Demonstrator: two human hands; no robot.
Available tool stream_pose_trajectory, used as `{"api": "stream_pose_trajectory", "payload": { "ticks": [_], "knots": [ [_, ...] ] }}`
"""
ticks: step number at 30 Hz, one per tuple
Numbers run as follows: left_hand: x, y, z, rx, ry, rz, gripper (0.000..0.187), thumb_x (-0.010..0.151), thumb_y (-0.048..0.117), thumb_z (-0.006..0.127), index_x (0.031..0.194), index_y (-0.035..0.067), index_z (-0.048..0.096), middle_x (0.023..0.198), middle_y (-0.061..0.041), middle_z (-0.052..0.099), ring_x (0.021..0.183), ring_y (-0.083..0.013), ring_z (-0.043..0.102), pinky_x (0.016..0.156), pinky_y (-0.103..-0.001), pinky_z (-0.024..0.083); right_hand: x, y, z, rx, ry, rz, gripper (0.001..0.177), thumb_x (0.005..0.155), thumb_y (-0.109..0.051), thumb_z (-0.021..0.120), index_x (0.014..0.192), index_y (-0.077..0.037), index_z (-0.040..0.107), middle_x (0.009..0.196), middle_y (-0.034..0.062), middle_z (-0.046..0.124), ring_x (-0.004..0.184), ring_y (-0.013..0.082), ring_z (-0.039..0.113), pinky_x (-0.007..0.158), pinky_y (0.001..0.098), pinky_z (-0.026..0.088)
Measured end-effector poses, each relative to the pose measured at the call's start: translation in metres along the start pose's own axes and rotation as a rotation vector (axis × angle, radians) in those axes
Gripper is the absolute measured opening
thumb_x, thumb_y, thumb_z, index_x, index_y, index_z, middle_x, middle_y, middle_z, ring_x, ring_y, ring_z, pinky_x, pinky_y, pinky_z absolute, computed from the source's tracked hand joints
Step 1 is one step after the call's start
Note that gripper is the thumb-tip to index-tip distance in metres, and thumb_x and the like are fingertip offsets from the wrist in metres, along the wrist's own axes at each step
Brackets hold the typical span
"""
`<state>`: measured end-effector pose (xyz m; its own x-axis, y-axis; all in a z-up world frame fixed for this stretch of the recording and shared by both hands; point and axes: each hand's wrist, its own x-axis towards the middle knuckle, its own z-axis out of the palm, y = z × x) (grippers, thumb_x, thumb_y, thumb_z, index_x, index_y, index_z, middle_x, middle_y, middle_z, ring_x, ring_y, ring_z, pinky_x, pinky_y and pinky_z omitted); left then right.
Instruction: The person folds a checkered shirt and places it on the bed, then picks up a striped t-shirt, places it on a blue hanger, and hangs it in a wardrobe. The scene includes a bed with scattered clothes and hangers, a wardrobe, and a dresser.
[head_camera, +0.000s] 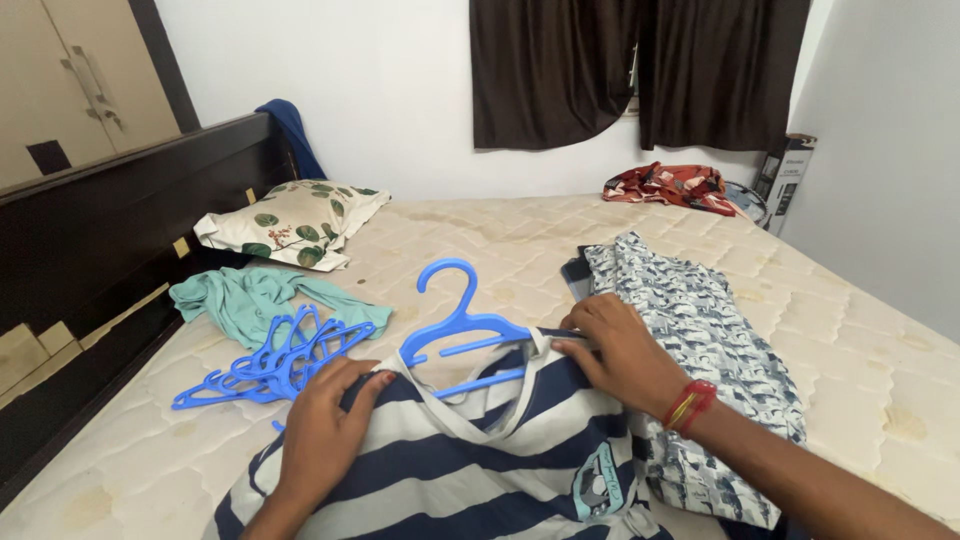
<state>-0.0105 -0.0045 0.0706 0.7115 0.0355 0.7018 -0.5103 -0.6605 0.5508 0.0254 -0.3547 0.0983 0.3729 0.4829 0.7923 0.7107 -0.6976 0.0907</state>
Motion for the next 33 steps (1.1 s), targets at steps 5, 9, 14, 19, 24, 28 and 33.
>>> {"api": "stream_pose_trajectory", "payload": {
  "ticks": [5, 9, 14, 19, 24, 28, 33],
  "knots": [
    [0.015, 0.007, -0.006, -0.044, -0.015, -0.044, 0.023, 0.089, 0.020, 0.071, 0.104, 0.003, 0.077, 0.092, -0.012, 0.073, 0.082, -0.0249, 0.068, 0.060, -0.036, 0.049, 0.006, 0.007, -0.010, 0.000, -0.305, 0.339, 0.030, 0.100, -0.036, 0.054, 0.114, -0.010, 0.062, 0.083, 0.0150, 0.072, 0.073, 0.0352, 0.071, 0.066, 0.0462, 0.054],
    [0.029, 0.000, -0.011, -0.099, 0.121, 0.038, 0.023, 0.097, 0.017, 0.066, 0.110, -0.001, 0.074, 0.094, -0.013, 0.073, 0.083, -0.0223, 0.068, 0.077, -0.033, 0.052, 0.014, 0.020, -0.019, -0.114, -0.245, 0.420, 0.028, 0.102, -0.037, 0.051, 0.115, -0.015, 0.063, 0.074, 0.0138, 0.072, 0.066, 0.0350, 0.071, 0.061, 0.0465, 0.054],
    [0.037, -0.001, -0.023, -0.100, 0.326, 0.110, 0.021, 0.101, 0.015, 0.064, 0.111, -0.002, 0.072, 0.106, -0.014, 0.073, 0.094, -0.0205, 0.069, 0.080, -0.031, 0.052, 0.006, 0.034, -0.027, -0.150, -0.029, 0.414, 0.027, 0.101, -0.035, 0.055, 0.115, -0.014, 0.065, 0.079, 0.0137, 0.074, 0.069, 0.0342, 0.071, 0.060, 0.0455, 0.054],
    [0.051, 0.000, -0.024, -0.262, 0.022, -0.089, 0.036, 0.097, 0.032, 0.066, 0.105, 0.000, 0.079, 0.095, -0.017, 0.075, 0.084, -0.0210, 0.068, 0.080, -0.034, 0.050, -0.005, 0.036, -0.026, -0.079, 0.091, 0.240, 0.025, 0.100, -0.029, 0.058, 0.118, -0.013, 0.065, 0.093, 0.0133, 0.076, 0.075, 0.0318, 0.073, 0.062, 0.0418, 0.056],
    [0.072, 0.001, -0.027, -0.180, -0.382, -0.509, 0.069, 0.101, 0.058, 0.049, 0.108, -0.001, 0.083, 0.098, -0.018, 0.077, 0.093, -0.0211, 0.067, 0.090, -0.032, 0.048, -0.009, 0.036, -0.026, -0.107, -0.020, 0.353, 0.024, 0.097, -0.028, 0.061, 0.117, -0.018, 0.069, 0.087, 0.0104, 0.076, 0.073, 0.0306, 0.074, 0.062, 0.0418, 0.056],
    [0.079, -0.005, -0.030, -0.240, -0.497, -0.519, 0.067, 0.098, 0.054, 0.051, 0.123, -0.003, 0.075, 0.112, -0.010, 0.079, 0.103, -0.0160, 0.071, 0.097, -0.027, 0.046, -0.008, 0.038, -0.030, -0.118, 0.025, 0.328, 0.023, 0.097, -0.028, 0.060, 0.116, -0.016, 0.068, 0.094, 0.0100, 0.077, 0.073, 0.0307, 0.073, 0.061, 0.0412, 0.056],
    [0.078, 0.003, -0.032, -0.271, -0.536, -0.443, 0.053, 0.100, 0.043, 0.052, 0.123, 0.002, 0.075, 0.095, -0.013, 0.082, 0.087, -0.0155, 0.070, 0.084, -0.028, 0.054, -0.009, 0.041, -0.036, -0.112, -0.010, 0.306, 0.025, 0.097, -0.028, 0.060, 0.118, -0.015, 0.067, 0.098, 0.0106, 0.076, 0.078, 0.0306, 0.074, 0.065, 0.0409, 0.057]
  ]
}}
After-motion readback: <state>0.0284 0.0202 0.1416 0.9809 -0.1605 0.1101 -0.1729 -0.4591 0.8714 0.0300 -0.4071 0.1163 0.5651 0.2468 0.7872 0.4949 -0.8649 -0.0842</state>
